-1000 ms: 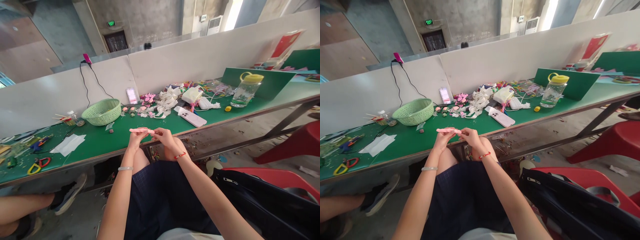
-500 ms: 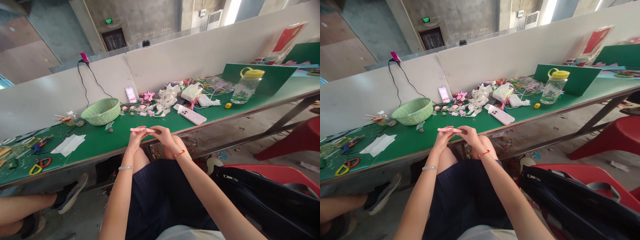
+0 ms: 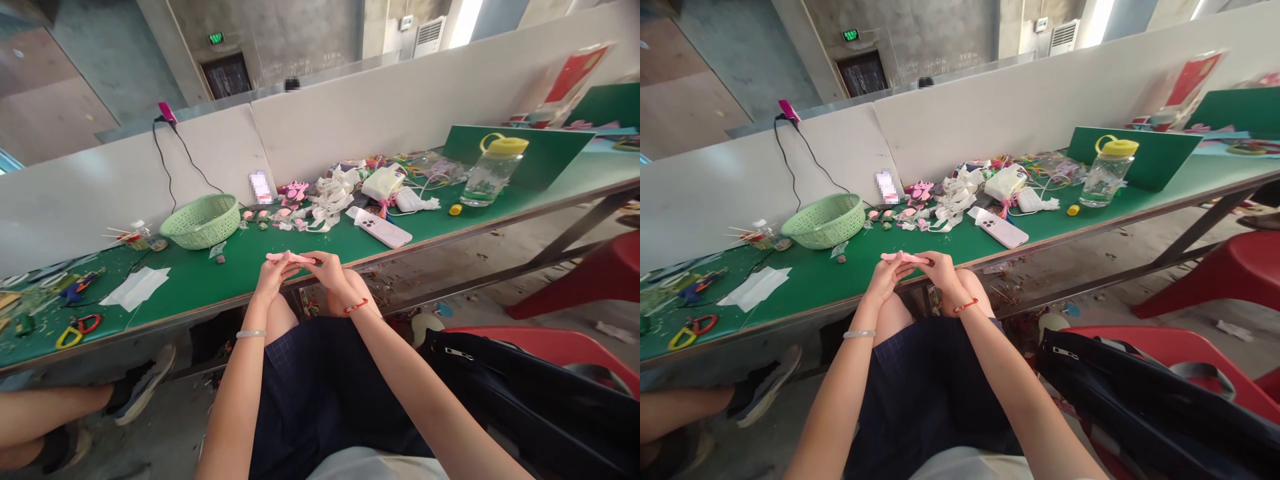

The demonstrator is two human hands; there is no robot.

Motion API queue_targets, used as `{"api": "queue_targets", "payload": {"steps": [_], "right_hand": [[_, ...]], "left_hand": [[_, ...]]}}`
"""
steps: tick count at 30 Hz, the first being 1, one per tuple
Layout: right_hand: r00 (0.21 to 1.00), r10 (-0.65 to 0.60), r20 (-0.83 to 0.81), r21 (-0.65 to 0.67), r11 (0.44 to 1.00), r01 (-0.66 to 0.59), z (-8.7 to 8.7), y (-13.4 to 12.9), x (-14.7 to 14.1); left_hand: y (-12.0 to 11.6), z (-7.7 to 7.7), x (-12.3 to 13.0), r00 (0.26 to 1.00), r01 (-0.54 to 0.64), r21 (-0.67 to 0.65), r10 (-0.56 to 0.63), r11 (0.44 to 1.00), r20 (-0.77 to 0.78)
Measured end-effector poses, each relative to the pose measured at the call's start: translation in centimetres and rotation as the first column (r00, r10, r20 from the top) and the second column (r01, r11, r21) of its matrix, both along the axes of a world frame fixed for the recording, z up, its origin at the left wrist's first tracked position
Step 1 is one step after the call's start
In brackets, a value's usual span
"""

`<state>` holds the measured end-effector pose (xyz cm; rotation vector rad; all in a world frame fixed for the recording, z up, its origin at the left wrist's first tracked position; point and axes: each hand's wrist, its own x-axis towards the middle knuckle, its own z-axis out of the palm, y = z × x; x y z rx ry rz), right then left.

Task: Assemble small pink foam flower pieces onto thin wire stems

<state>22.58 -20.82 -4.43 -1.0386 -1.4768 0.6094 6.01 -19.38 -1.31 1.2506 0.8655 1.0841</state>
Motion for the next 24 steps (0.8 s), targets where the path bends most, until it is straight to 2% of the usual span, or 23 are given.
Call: {"api": "queue_targets", "payload": {"steps": [5, 12, 17, 21, 24], "right_hand": [[1.000, 0.015, 0.006, 0.093, 0.996, -0.015, 0.0, 0.1, 0.0], [0.998, -0.003, 0.064, 0.105, 0.995, -0.003, 0.1, 1.3, 0.0], [0.997, 0.061, 0.054, 0.011, 0.998, -0.061, 0.4, 2.4, -0.2], [0.997, 0.082, -0.012, -0.009, 0.997, -0.082, 0.4, 2.2, -0.2], [0.996, 0.077, -0.045, -0.050, 0.996, -0.079, 0.3, 2.0, -0.2]], "left_hand": [[0.0, -0.1, 0.2, 1.000, 0.000, -0.014, 0.000, 1.000, 0.000], [0.3, -0.4, 0.3, 0.997, 0.001, -0.040, 0.002, 0.999, 0.074], [0.4, -0.3, 0.4, 0.997, 0.051, -0.039, -0.048, 0.998, 0.065], [0.5, -0.3, 0.3, 0.997, -0.005, -0.061, 0.010, 0.998, 0.083], [0.5, -0.3, 0.3, 0.996, -0.005, -0.071, 0.011, 0.997, 0.088]]}}
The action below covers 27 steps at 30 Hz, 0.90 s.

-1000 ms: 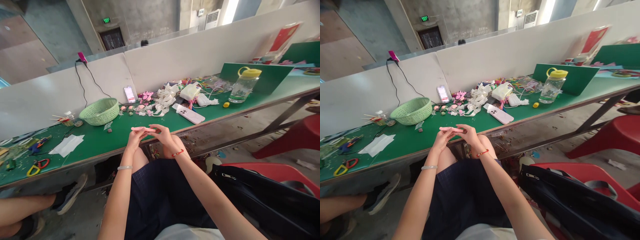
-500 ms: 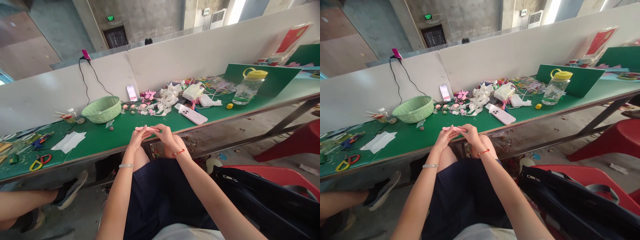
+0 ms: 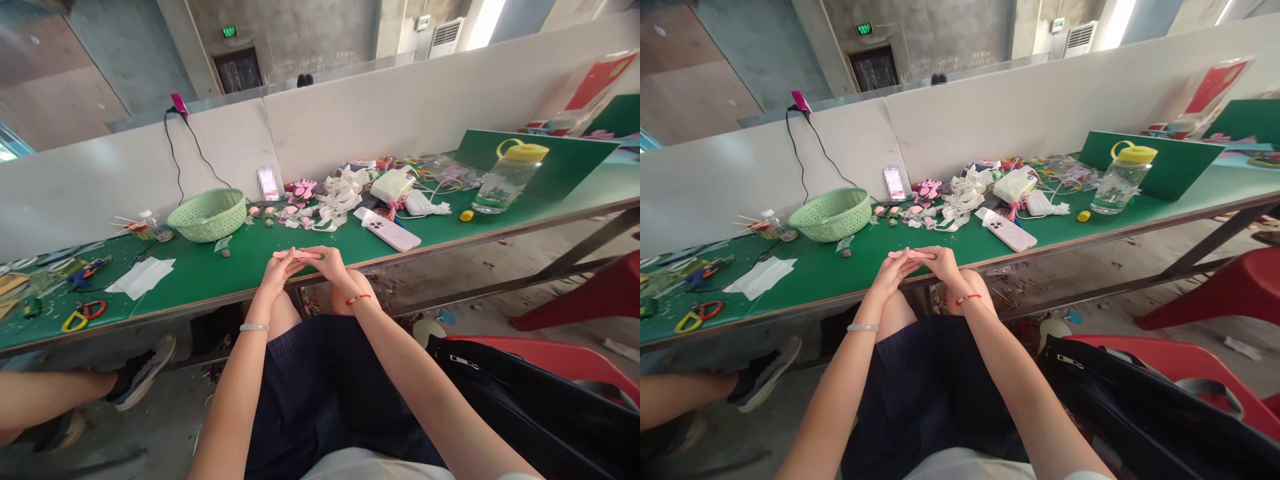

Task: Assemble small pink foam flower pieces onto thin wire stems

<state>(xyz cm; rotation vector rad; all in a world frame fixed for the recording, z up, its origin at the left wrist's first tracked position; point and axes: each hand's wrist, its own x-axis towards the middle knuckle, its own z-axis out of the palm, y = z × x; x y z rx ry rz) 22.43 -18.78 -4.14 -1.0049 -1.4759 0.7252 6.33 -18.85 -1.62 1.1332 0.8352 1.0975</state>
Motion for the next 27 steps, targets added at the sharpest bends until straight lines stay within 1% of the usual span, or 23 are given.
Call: {"api": "queue_targets", "payload": {"steps": [3, 8, 12, 17, 21, 24, 27], "right_hand": [[0.999, -0.003, -0.033, -0.037, 0.999, 0.002, -0.06, 0.01, 0.05], [0.999, -0.004, -0.038, -0.002, 1.000, 0.004, 0.09, -0.01, -0.02], [1.000, -0.009, -0.022, -0.007, 1.000, 0.009, 0.13, -0.02, -0.01], [0.997, 0.073, 0.012, 0.102, 0.992, -0.073, 0.07, 0.05, 0.19], [0.998, 0.028, 0.049, 0.121, 0.992, -0.034, -0.07, 0.16, 0.24], [0.997, -0.003, 0.074, 0.168, 0.986, -0.009, -0.29, 0.31, 0.13], [0.995, -0.015, 0.096, 0.215, 0.977, -0.006, -0.67, 0.54, 0.03]], "left_hand": [[0.10, 0.03, 0.05, 1.000, -0.007, -0.036, 0.007, 0.999, 0.013], [0.23, 0.05, -0.08, 0.999, -0.010, -0.035, 0.012, 0.999, 0.042], [0.24, -0.01, -0.10, 0.998, -0.014, -0.046, 0.017, 0.999, 0.057], [0.29, -0.09, 0.13, 0.999, -0.001, -0.066, 0.004, 0.998, 0.044], [0.28, -0.01, 0.19, 0.999, 0.018, -0.103, -0.013, 0.995, 0.044], [0.16, 0.08, 0.22, 0.999, 0.008, -0.101, -0.005, 0.995, 0.032], [0.04, 0.12, 0.29, 0.999, 0.032, -0.098, -0.032, 0.995, 0.003]]}}
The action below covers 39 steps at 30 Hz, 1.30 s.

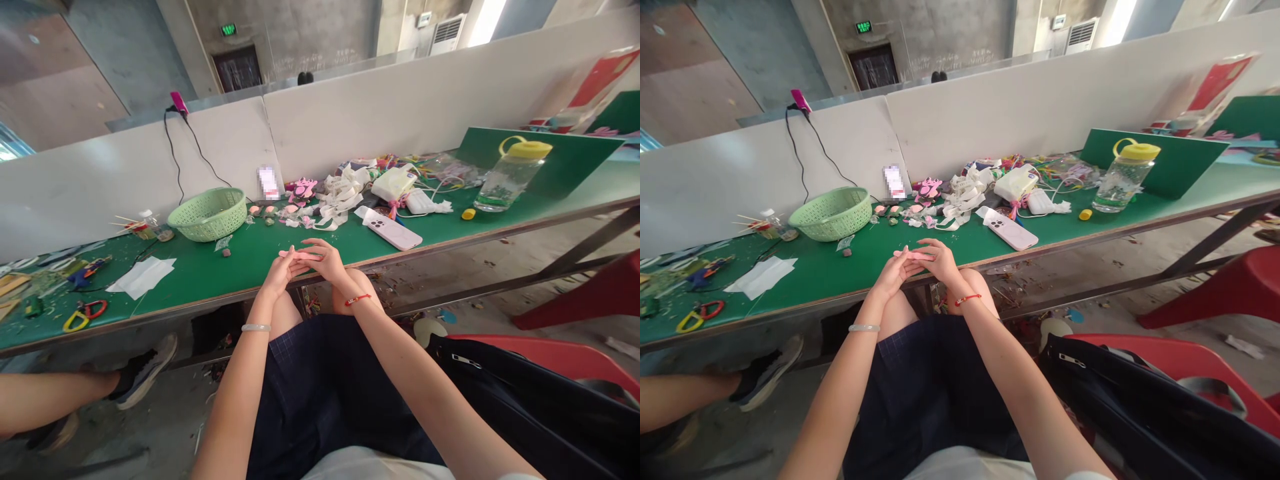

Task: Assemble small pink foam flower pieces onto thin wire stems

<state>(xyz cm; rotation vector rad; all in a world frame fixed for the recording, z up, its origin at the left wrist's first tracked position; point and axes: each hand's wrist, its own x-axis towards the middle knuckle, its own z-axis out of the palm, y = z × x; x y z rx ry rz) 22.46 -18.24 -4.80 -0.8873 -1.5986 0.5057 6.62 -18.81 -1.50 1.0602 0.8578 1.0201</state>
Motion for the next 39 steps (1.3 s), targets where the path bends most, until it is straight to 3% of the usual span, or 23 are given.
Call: {"api": "queue_targets", "payload": {"steps": [6, 14, 19, 24, 30, 34, 39], "right_hand": [[1.000, -0.008, 0.004, 0.037, 0.999, 0.007, -0.5, 0.4, 0.0], [0.998, 0.007, 0.063, 0.044, 0.999, -0.010, -0.5, 0.4, -0.1], [0.999, 0.023, 0.042, 0.036, 0.999, -0.025, -0.6, 0.2, -0.2], [1.000, 0.030, 0.007, -0.017, 0.999, -0.030, -0.6, 0.1, -0.3], [0.996, 0.040, -0.077, -0.039, 0.998, -0.043, 0.1, -0.4, -0.2], [0.987, 0.044, -0.157, -0.211, 0.974, -0.077, 0.2, -0.4, 0.2], [0.972, 0.122, -0.202, -0.285, 0.942, -0.178, 0.3, -0.2, 0.7]], "left_hand": [[0.1, -0.1, -0.1, 0.999, 0.030, 0.010, -0.030, 0.999, -0.028], [0.2, 0.0, -0.5, 0.985, 0.159, 0.066, -0.154, 0.985, -0.081], [0.3, -0.2, -0.4, 0.994, 0.084, 0.055, -0.080, 0.995, -0.071], [-0.2, 0.1, -0.2, 0.993, 0.099, 0.109, -0.090, 0.989, -0.081], [-0.5, 0.1, -0.5, 0.996, -0.044, 0.165, 0.057, 0.985, -0.075], [-0.4, 0.0, -0.7, 0.998, -0.057, 0.190, 0.060, 0.980, -0.009], [0.0, -0.3, -0.5, 0.976, -0.217, 0.136, 0.212, 0.967, 0.051]]}}
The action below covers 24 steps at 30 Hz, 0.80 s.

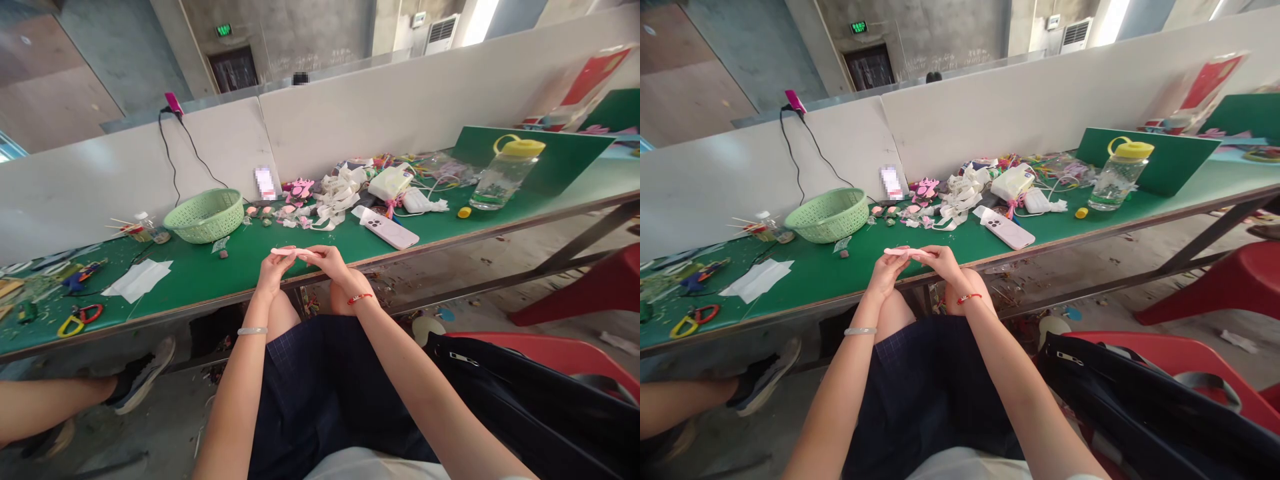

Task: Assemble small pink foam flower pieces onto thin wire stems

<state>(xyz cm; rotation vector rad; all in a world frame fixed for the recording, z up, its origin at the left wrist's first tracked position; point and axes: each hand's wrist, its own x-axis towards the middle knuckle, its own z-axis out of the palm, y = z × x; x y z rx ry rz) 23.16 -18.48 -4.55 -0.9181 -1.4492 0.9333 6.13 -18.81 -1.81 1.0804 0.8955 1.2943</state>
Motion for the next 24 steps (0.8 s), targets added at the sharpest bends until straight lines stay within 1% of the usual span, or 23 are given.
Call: {"api": "queue_targets", "payload": {"steps": [3, 7, 15, 20, 24], "right_hand": [[0.992, 0.080, -0.098, -0.047, 0.995, -0.085, 0.2, -0.1, 0.0], [0.980, 0.071, -0.184, -0.091, 0.992, -0.089, 0.5, -0.3, 0.1], [0.985, 0.063, -0.159, -0.083, 0.994, -0.076, 1.2, -0.8, 0.3], [0.979, 0.027, -0.202, -0.067, 0.997, -0.042, 1.1, -0.6, 0.4], [0.973, 0.035, -0.230, -0.076, 0.996, -0.054, 1.1, -0.5, 0.5]], "left_hand": [[0.1, 0.0, 0.1, 0.999, -0.035, 0.000, 0.035, 0.999, -0.014], [0.1, 0.1, 0.1, 0.998, -0.054, 0.006, 0.054, 0.999, -0.024], [-0.1, 0.2, 0.0, 0.996, -0.067, 0.013, 0.067, 0.998, -0.063], [0.0, 0.2, -0.2, 0.996, -0.068, 0.012, 0.068, 0.998, -0.055], [0.0, 0.2, -0.2, 0.995, -0.089, 0.002, 0.089, 0.996, -0.054]]}}
